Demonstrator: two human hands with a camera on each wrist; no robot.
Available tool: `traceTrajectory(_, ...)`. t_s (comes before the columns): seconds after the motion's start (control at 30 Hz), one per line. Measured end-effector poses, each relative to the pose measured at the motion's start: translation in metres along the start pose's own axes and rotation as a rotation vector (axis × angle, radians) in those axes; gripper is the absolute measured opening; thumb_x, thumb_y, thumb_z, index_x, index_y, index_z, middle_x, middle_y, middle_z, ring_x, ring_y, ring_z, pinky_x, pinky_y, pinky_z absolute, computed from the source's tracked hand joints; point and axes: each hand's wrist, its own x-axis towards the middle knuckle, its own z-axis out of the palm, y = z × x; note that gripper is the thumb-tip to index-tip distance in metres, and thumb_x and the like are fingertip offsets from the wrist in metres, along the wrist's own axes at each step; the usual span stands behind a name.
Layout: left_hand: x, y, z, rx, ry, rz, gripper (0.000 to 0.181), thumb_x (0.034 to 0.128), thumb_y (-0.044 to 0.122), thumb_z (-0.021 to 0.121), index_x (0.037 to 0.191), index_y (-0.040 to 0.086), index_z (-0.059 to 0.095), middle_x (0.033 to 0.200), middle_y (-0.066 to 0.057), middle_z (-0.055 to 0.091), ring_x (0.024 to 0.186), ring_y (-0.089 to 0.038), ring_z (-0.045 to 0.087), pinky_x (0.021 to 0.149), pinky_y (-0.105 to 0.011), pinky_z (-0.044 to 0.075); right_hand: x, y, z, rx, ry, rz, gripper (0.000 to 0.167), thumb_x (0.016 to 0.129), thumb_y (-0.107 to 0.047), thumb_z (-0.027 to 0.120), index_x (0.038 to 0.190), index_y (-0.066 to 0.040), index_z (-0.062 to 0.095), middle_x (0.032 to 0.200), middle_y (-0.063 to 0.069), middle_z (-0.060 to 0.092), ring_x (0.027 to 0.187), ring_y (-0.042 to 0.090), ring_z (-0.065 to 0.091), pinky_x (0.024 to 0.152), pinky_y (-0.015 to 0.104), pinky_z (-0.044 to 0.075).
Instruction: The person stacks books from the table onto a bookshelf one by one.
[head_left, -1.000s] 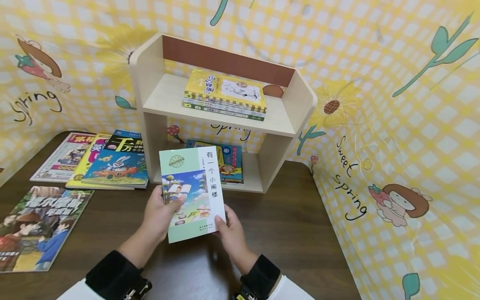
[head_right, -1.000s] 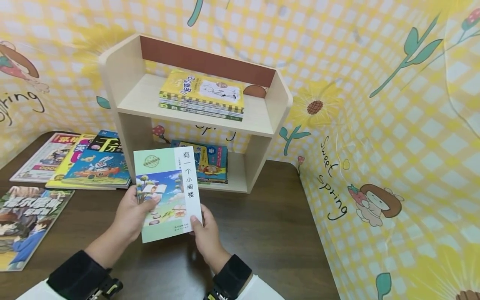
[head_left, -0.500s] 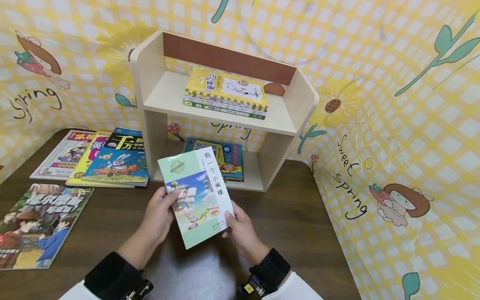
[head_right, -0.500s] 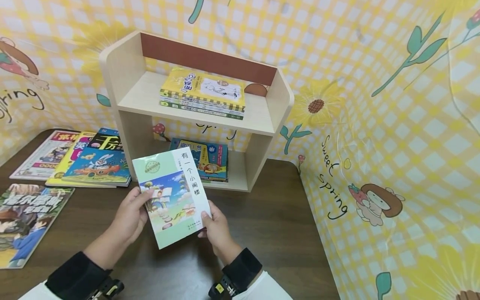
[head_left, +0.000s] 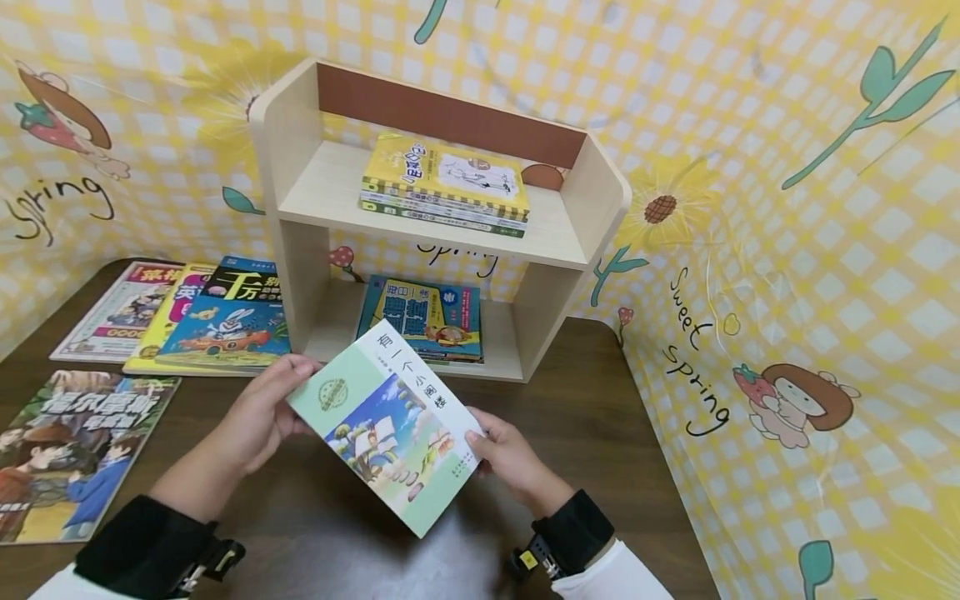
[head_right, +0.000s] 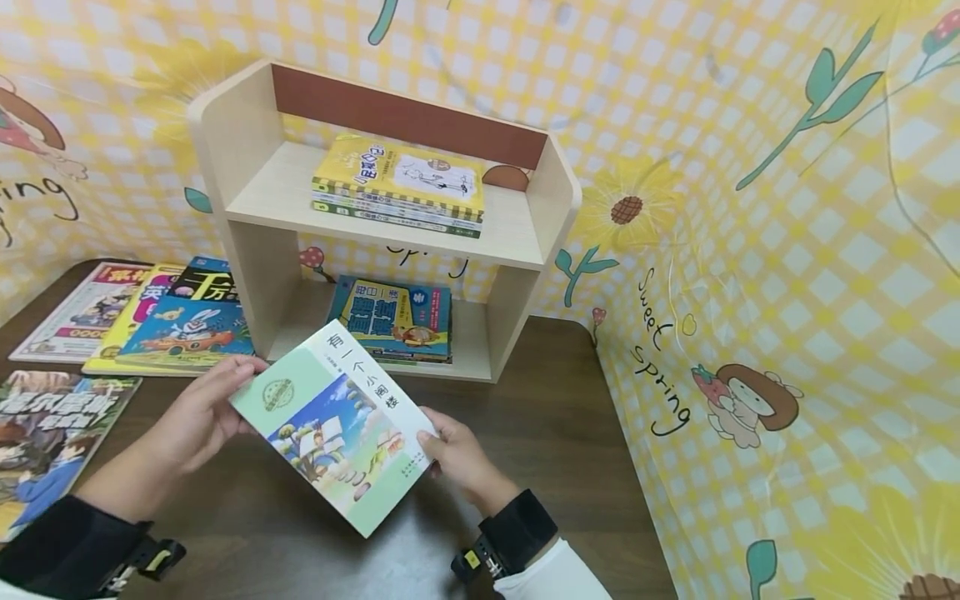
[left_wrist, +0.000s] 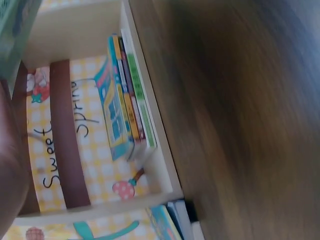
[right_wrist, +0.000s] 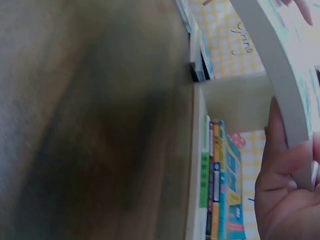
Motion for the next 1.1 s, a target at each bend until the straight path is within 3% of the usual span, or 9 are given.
traceTrajectory(0.07,-0.001,0.003,-0.002,0.080,-0.008,-0.042,0.016,0.1057,0.019,0.036,0.116,0.011,0.044,0.103,0.003,0.065,0.087,-0.015,0.067,0.070,-0.032,0.058,0.000,-0.004,-0.004,-0.024,0.012,0.005,0.040,0.101,-0.014,0.048,0.140,-0.004,0.049,0.101,0.012,0.069,0.073,0.014,0.061,0.058,0.024,0.039)
traceTrajectory(0.13,-0.002,0.004,-0.001,0.145,0.012,-0.100,0.022,0.1041,0.017,0.041,0.124,0.007,0.037,0.105,0.002,0.064,0.088,-0.015,0.068,0.071,-0.032,0.059,0.001,-0.007,-0.007,-0.028,0.034,0.007,0.039,0.101,-0.015,0.050,0.138,-0.004,0.051,0.101,0.012,0.069,0.073,0.014,0.062,0.058,0.024,0.039)
traceTrajectory(0.3,-0.002,0.004,0.006,0.269,0.058,-0.206,0.063,0.0980,0.015,0.056,0.144,0.001,0.016,0.129,-0.019,0.050,0.092,-0.017,0.066,0.075,-0.034,0.058,0.006,-0.010,-0.008,0.001,0.091,0.007,0.037,0.099,-0.016,0.053,0.134,-0.003,0.054,0.101,0.013,0.070,0.073,0.015,0.064,0.057,0.024,0.041)
traceTrajectory(0.43,-0.001,0.003,0.011,0.408,0.060,-0.237,0.089,0.0878,0.015,0.072,0.152,0.003,0.012,0.139,-0.028,0.038,0.100,-0.024,0.059,0.077,-0.029,0.056,0.010,-0.012,-0.008,0.025,0.156,0.025,0.036,0.098,-0.016,0.055,0.132,-0.004,0.056,0.102,0.011,0.069,0.075,0.016,0.066,0.059,0.025,0.047)
traceTrajectory(0.6,-0.004,0.001,0.011,0.490,-0.009,-0.182,0.106,0.0784,0.015,0.081,0.154,0.003,0.008,0.143,-0.027,0.037,0.105,-0.028,0.056,0.081,-0.022,0.053,0.013,-0.013,-0.009,0.045,0.221,0.038,0.043,0.098,-0.016,0.057,0.139,-0.009,0.048,0.108,0.013,0.064,0.079,0.018,0.067,0.063,0.028,0.054)
traceTrajectory(0.77,-0.005,-0.003,0.011,0.523,-0.070,-0.090,0.111,0.0769,0.013,0.082,0.155,0.005,0.003,0.151,-0.026,0.028,0.112,-0.030,0.053,0.084,-0.019,0.052,0.016,-0.014,-0.007,0.123,0.283,0.024,0.063,0.097,-0.015,0.057,0.151,-0.011,0.025,0.119,0.019,0.058,0.083,0.018,0.067,0.066,0.028,0.055)
traceTrajectory(0.93,-0.005,-0.002,0.017,0.596,-0.003,-0.083,0.114,0.0756,0.017,0.083,0.156,0.008,0.003,0.150,-0.026,0.029,0.109,-0.032,0.052,0.081,-0.016,0.050,0.016,-0.020,0.001,0.274,0.316,-0.003,0.074,0.096,-0.011,0.053,0.154,-0.005,0.008,0.134,0.023,0.051,0.091,0.015,0.065,0.073,0.025,0.054)
traceTrajectory(1.1,-0.005,0.001,0.025,0.659,0.074,-0.088,0.115,0.0743,0.019,0.084,0.156,0.009,0.003,0.151,-0.025,0.028,0.107,-0.030,0.053,0.081,-0.011,0.045,0.012,-0.029,0.012,0.332,0.283,-0.052,0.059,0.097,-0.008,0.047,0.150,-0.007,0.022,0.128,0.019,0.056,0.093,0.016,0.065,0.078,0.025,0.053)
